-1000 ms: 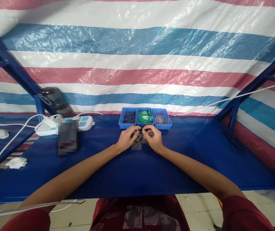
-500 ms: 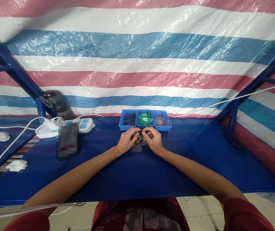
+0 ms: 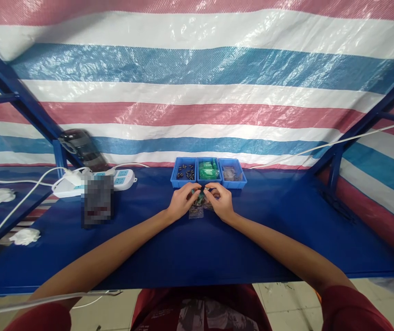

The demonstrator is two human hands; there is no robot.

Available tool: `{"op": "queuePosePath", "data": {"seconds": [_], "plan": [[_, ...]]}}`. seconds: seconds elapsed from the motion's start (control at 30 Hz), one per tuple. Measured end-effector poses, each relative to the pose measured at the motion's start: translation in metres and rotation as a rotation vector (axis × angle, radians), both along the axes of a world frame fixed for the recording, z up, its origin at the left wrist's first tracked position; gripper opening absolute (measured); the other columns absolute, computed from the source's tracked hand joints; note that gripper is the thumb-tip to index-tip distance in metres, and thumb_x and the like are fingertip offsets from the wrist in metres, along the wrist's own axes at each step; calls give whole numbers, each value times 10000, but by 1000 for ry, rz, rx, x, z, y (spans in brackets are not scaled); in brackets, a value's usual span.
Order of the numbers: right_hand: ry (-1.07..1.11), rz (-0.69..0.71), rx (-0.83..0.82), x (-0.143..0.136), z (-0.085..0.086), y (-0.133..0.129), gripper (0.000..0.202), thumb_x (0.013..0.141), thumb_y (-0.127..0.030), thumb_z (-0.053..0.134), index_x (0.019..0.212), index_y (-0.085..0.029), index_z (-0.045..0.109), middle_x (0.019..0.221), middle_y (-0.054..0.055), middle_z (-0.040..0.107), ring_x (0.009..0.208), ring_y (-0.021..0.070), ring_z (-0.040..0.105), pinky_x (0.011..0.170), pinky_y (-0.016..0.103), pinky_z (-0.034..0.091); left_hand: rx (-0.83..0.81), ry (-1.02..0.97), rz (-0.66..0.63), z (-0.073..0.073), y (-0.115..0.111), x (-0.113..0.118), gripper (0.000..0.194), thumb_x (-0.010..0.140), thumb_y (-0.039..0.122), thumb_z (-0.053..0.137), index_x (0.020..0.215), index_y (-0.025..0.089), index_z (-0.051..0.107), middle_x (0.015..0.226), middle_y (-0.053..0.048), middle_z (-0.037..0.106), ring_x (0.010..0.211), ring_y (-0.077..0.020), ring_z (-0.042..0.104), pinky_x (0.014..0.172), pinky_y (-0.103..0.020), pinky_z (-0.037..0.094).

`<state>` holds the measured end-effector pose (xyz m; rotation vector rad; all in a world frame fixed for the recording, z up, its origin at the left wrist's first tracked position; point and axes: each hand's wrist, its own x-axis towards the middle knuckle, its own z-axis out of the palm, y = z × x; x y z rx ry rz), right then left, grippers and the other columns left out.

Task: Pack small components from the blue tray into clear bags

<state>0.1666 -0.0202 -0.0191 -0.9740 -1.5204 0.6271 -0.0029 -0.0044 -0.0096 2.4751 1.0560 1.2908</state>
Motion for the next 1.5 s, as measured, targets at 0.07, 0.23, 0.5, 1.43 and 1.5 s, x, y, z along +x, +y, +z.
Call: {"op": "queuePosePath", "data": {"seconds": [0.07, 0.23, 0.5, 1.43, 1.5], "plan": [[4, 0, -8, 0, 0, 0, 214, 827, -371, 573, 937, -193, 618, 642, -4, 631, 499, 135, 592, 542, 269, 513, 1, -3, -2, 0, 0, 0, 210, 924, 314, 455, 1045, 189, 574, 873, -30, 633, 606, -87, 561, 596, -204, 460], [24, 56, -37, 0, 2, -2, 232, 841, -381, 557, 959, -197, 634, 767, 29, 676, 538, 148, 638, 547, 276, 537, -5, 0, -5, 1, -1, 0, 190, 922, 293, 463, 1039, 194, 575, 892, -28, 637, 618, -84, 562, 603, -199, 458], [31, 20, -20, -1, -1, -1, 232, 818, -382, 582, 956, -197, 610, 730, 18, 669, 491, 136, 612, 524, 270, 528, 12, -7, 2, 2, -2, 0, 215, 928, 314, 443, 1027, 183, 581, 899, -44, 645, 649, -101, 591, 629, -212, 479], [32, 66, -41, 1, 4, -2, 240, 831, -418, 568, 864, -187, 620, 731, 7, 637, 508, 114, 584, 519, 240, 504, 28, -11, -54, -2, 1, 1, 156, 892, 261, 532, 1007, 185, 606, 863, -28, 619, 605, -79, 518, 580, -195, 437], [25, 62, -26, 0, 4, -2, 227, 836, -404, 566, 870, -188, 625, 720, 6, 635, 508, 115, 583, 518, 241, 505, 27, -10, -54, -1, 1, 0, 158, 895, 261, 526, 1009, 183, 603, 869, -30, 618, 614, -81, 528, 585, -197, 443]]}}
